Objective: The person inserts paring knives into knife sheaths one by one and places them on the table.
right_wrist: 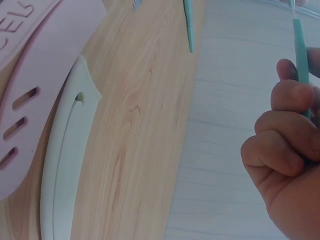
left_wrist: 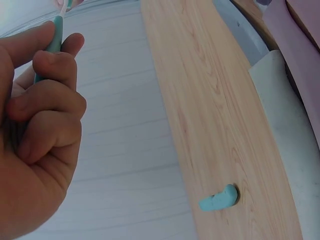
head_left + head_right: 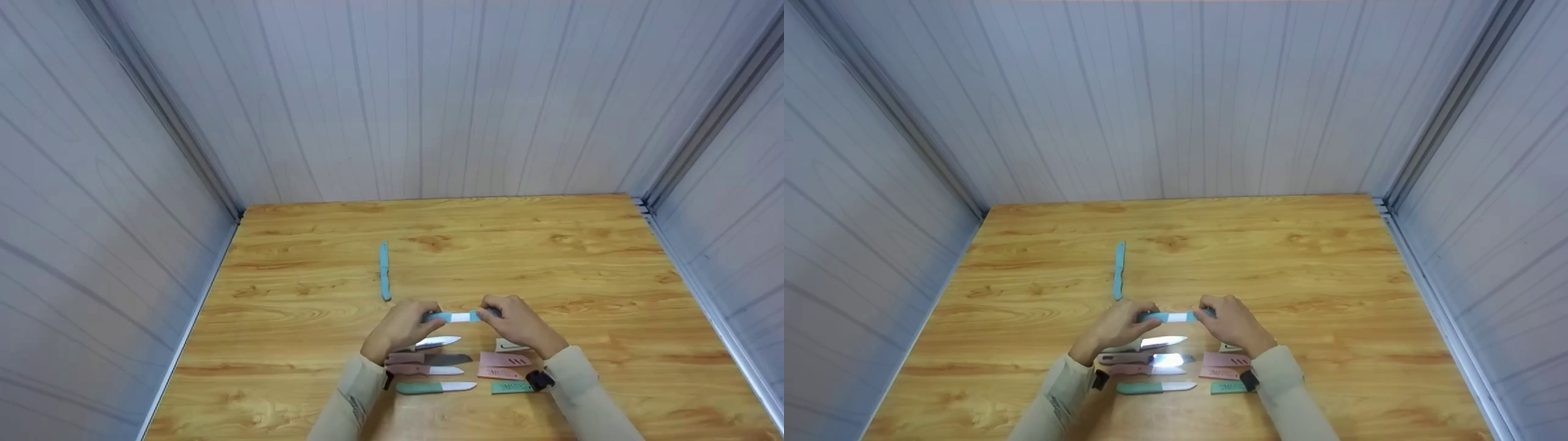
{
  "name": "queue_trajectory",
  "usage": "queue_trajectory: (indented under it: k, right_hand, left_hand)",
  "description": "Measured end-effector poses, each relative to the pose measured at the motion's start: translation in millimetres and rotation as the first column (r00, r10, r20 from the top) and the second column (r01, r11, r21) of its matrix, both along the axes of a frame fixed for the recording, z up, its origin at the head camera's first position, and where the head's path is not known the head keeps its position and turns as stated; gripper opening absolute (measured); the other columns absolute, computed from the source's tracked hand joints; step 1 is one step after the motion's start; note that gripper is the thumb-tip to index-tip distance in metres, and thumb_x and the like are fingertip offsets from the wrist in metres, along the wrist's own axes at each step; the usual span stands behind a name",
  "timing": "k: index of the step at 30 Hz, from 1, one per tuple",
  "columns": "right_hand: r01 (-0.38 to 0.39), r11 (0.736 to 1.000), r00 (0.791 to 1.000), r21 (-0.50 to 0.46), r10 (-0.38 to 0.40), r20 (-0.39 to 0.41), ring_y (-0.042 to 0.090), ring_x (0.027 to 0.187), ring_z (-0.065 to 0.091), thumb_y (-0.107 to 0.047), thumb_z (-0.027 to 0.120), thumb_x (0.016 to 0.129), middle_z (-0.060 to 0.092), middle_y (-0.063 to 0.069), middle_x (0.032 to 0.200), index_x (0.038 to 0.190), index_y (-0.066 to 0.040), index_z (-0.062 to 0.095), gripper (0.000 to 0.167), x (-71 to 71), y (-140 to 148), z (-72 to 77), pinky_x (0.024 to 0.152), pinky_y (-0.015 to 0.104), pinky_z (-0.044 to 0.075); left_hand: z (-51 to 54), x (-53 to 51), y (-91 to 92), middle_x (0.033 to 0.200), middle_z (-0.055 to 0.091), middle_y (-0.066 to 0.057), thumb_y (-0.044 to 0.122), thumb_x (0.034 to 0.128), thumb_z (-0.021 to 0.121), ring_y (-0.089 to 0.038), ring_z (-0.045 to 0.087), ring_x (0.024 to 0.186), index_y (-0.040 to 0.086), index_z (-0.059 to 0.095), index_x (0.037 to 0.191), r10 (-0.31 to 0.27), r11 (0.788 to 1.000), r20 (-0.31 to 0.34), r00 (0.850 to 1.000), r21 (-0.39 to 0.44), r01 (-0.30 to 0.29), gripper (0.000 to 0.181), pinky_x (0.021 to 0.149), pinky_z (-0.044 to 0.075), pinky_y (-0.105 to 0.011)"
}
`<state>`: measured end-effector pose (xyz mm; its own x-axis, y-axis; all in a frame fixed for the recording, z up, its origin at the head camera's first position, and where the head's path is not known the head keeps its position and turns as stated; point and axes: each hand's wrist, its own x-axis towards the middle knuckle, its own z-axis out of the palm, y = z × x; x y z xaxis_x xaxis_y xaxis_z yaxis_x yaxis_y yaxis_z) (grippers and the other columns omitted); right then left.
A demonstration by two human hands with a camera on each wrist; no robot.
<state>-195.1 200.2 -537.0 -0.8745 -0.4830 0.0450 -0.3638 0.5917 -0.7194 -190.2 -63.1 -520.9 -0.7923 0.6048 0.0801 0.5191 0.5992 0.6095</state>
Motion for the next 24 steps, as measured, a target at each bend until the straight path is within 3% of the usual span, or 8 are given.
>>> queue_trajectory:
  k: [10,24]
  right_hand:
    - [-0.006,1.0,1.0,-0.003,0.006,-0.009,0.006,0.051,0.035,-0.04,0.05,0.097,0.044,-0.008,0.06,0.087,-0.019,0.061,0.025,-0.1,-0.5,1.4,0.05,0.024,0.034]
    - [-0.015,1.0,1.0,0.022,0.014,0.002,0.006,0.051,0.036,-0.04,0.05,0.097,0.044,-0.009,0.061,0.088,-0.015,0.061,0.028,2.8,-4.8,4.7,0.048,0.023,0.033]
  left_hand:
    - [2.3,0.5,1.0,0.086,0.065,0.006,0.034,0.0968,0.054,-0.004,0.056,0.071,0.012,0.068,0.102,-0.01,1.0,-0.029,1.0,-0.008,0.01,0.027,0.066,0.046,-0.023]
    - [1.0,4.4,5.3,0.083,0.063,0.009,0.034,0.0962,0.055,-0.003,0.052,0.065,0.013,0.068,0.101,0.024,1.0,-0.011,1.0,0.004,-0.024,0.025,0.063,0.044,-0.022]
